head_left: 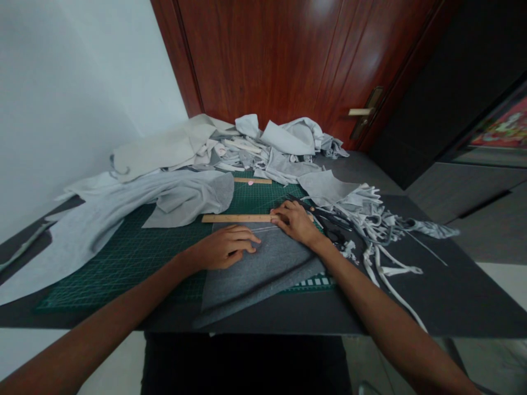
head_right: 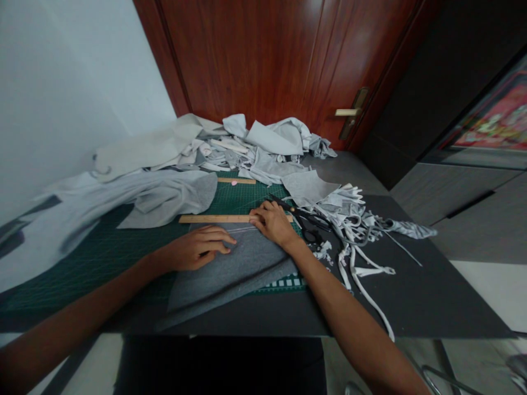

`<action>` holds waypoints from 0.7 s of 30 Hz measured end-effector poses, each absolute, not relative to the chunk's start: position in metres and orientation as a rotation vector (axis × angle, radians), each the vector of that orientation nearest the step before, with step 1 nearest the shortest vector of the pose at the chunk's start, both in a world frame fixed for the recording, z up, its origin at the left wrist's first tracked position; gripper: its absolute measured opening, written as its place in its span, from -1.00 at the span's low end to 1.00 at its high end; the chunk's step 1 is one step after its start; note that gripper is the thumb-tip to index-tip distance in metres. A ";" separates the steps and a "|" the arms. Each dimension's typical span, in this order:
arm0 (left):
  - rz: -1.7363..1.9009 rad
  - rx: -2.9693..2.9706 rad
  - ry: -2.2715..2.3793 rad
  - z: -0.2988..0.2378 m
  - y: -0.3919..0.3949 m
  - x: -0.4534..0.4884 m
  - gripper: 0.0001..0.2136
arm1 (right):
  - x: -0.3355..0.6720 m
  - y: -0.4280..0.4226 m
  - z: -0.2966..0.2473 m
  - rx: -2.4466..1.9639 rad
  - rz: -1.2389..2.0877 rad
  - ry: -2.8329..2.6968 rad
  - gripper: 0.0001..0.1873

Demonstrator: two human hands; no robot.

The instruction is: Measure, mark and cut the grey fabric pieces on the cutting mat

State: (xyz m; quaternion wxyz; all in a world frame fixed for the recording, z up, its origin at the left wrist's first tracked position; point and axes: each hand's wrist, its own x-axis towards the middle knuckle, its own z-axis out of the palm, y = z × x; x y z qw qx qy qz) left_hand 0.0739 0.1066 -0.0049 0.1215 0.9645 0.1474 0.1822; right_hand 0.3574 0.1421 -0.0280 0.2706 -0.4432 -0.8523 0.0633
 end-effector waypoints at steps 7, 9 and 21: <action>0.789 2.792 0.980 -0.007 0.124 0.063 -0.73 | 0.366 0.144 -0.029 -1.080 0.201 -2.333 -0.72; 0.806 2.760 1.061 -0.010 0.132 0.059 -0.71 | 0.366 0.143 -0.029 -1.085 0.211 -2.330 -0.71; 0.731 2.728 0.936 -0.023 0.151 0.050 -0.73 | 0.373 0.144 -0.026 -1.205 0.189 -2.352 -0.68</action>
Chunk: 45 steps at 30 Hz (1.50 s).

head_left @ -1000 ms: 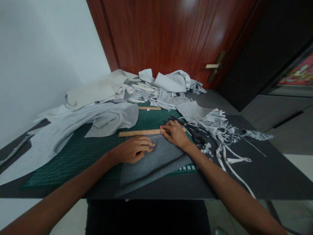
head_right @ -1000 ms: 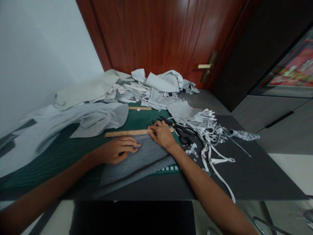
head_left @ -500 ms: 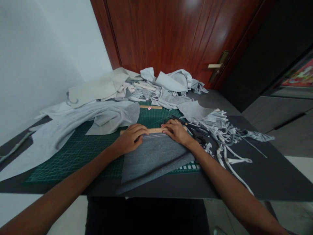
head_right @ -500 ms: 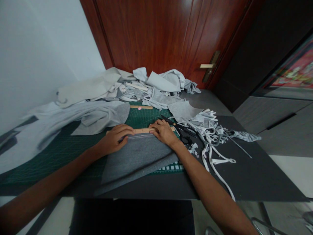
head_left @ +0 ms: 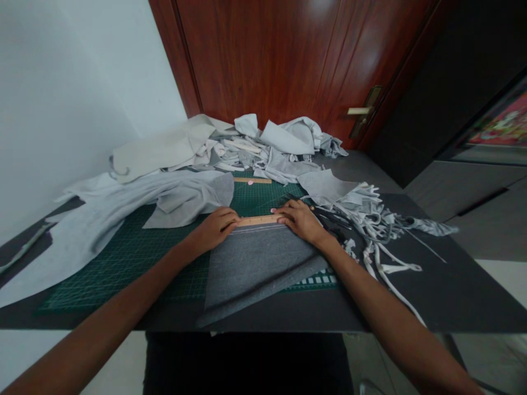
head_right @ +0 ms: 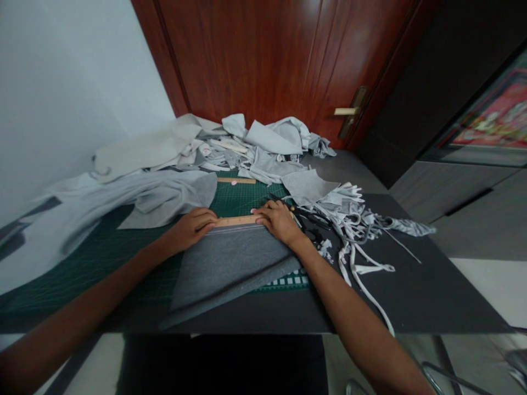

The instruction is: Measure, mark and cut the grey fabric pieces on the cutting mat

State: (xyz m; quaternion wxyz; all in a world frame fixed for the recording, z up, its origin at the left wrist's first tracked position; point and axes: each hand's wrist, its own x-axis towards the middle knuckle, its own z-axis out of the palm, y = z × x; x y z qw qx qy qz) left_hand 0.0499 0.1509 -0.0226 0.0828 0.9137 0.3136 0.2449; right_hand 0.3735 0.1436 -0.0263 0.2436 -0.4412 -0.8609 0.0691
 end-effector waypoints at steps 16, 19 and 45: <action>0.651 2.731 0.967 -0.023 0.151 0.043 -0.68 | 0.398 0.132 -0.009 -1.408 0.000 -2.419 -0.72; 0.665 2.709 0.995 -0.018 0.147 0.046 -0.74 | 0.398 0.132 -0.007 -1.399 -0.011 -2.412 -0.73; 0.530 2.736 1.103 -0.004 0.139 0.054 -0.67 | 0.381 0.130 -0.008 -1.444 -0.007 -2.359 -0.72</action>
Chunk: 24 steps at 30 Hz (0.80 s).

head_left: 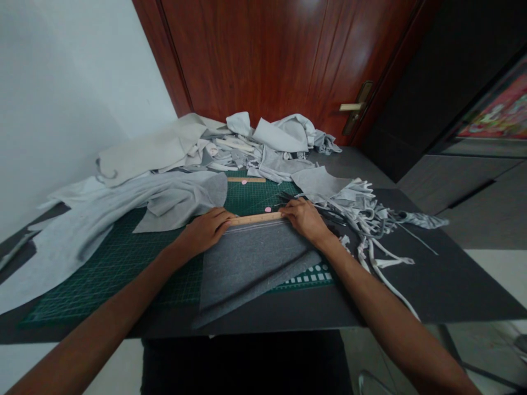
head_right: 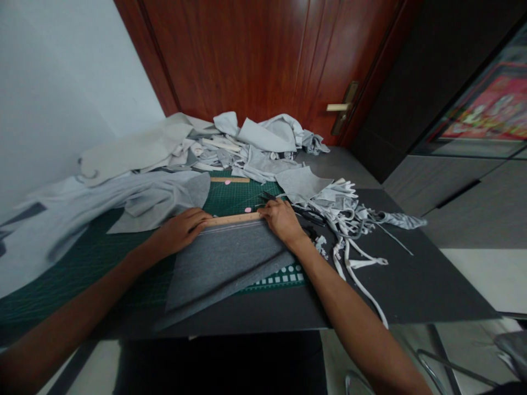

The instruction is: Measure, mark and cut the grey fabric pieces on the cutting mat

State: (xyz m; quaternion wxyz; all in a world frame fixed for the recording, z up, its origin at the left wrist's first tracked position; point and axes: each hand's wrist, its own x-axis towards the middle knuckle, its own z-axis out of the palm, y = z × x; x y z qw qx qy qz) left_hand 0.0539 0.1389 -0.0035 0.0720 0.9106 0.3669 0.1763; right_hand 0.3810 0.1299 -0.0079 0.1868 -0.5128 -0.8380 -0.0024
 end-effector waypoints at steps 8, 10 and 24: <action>0.568 2.728 0.878 -0.004 0.157 0.073 -0.67 | 0.386 0.129 -0.004 -1.494 0.017 -2.342 -0.77; 0.547 2.733 0.833 -0.003 0.161 0.077 -0.66 | 0.387 0.130 -0.005 -1.489 0.017 -2.342 -0.76; 0.474 2.687 0.755 0.000 0.168 0.052 -0.62 | 0.402 0.133 -0.008 -1.339 0.156 -2.382 -0.74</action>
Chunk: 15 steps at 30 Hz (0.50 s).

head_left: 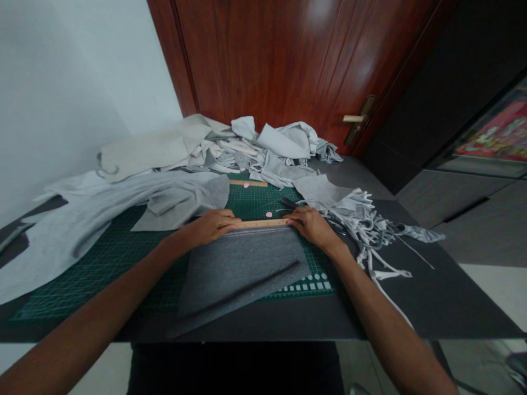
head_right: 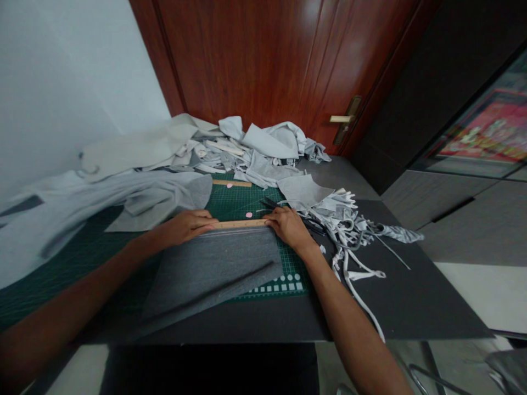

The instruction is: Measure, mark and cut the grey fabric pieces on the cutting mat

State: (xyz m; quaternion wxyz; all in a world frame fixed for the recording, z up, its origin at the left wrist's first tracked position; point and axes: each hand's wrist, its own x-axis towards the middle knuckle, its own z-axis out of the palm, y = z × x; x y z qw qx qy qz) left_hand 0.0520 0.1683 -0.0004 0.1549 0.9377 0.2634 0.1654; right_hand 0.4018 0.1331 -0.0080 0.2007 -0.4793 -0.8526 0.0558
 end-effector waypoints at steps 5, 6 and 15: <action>0.461 2.676 0.727 0.005 0.168 0.023 -0.64 | 0.388 0.126 -0.009 -1.302 0.158 -2.356 -0.75; 0.467 2.676 0.728 0.005 0.168 0.021 -0.63 | 0.385 0.125 -0.009 -1.295 0.161 -2.355 -0.76; 0.539 2.615 0.704 0.004 0.163 0.026 -0.63 | 0.384 0.121 -0.007 -1.311 0.084 -2.395 -0.77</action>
